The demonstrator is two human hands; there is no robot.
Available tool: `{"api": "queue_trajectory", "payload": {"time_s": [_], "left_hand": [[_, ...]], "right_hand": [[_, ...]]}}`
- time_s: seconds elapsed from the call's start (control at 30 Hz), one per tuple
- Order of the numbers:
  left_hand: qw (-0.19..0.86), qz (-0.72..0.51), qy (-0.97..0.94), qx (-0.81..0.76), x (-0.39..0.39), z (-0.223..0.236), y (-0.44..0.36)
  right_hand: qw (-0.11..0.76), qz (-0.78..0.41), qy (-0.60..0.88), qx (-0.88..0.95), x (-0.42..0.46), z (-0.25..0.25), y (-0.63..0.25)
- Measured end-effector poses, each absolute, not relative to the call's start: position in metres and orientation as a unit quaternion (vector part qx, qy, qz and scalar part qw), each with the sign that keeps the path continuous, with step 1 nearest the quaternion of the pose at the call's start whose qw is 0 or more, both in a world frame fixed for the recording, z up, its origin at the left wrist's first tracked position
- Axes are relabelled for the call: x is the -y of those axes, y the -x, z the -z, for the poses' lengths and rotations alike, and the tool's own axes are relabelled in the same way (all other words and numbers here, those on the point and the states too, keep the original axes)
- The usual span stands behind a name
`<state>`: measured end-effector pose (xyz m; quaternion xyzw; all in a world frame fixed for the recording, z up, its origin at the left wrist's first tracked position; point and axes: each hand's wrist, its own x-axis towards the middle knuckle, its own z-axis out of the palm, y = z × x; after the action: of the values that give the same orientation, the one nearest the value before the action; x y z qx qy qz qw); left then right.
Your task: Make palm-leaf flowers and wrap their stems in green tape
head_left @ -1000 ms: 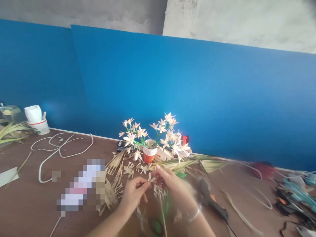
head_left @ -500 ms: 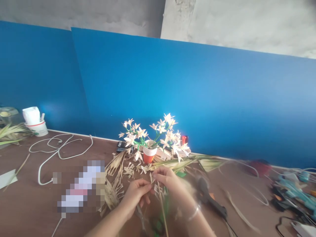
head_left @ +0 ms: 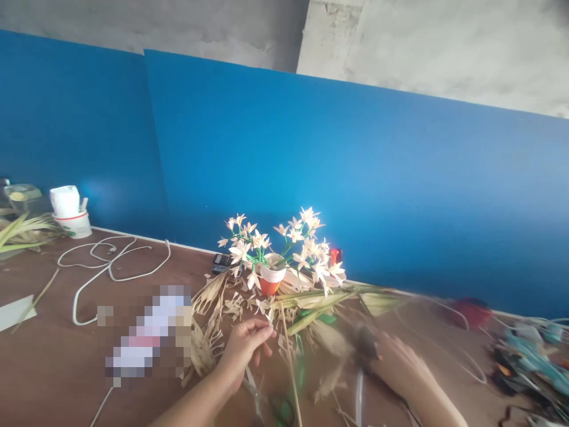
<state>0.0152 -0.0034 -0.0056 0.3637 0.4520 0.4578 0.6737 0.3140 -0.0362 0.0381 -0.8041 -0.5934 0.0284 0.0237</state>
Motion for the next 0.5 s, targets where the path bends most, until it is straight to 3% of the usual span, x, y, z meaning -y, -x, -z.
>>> {"api": "queue_trajectory", "payload": {"time_s": [0.1,0.27,0.4,0.5], "left_hand": [[0.684,-0.468,-0.364,-0.424,0.002,0.006,-0.015],[0.712,-0.466,-0.331,-0.408,0.006,0.002,-0.013],[0.724,-0.470,-0.300,-0.407,0.007,0.000,-0.012],[0.721,-0.470,-0.291,-0.417,0.006,0.000,-0.012]], "right_hand": [[-0.040,0.001,0.820,0.570,0.054,-0.019,-0.317],[-0.006,-0.026,0.822,0.568,0.058,-0.005,-0.317],[0.076,-0.012,0.824,0.561,0.057,-0.014,-0.331],[0.216,-0.050,0.795,0.565,0.055,-0.022,-0.322]]}}
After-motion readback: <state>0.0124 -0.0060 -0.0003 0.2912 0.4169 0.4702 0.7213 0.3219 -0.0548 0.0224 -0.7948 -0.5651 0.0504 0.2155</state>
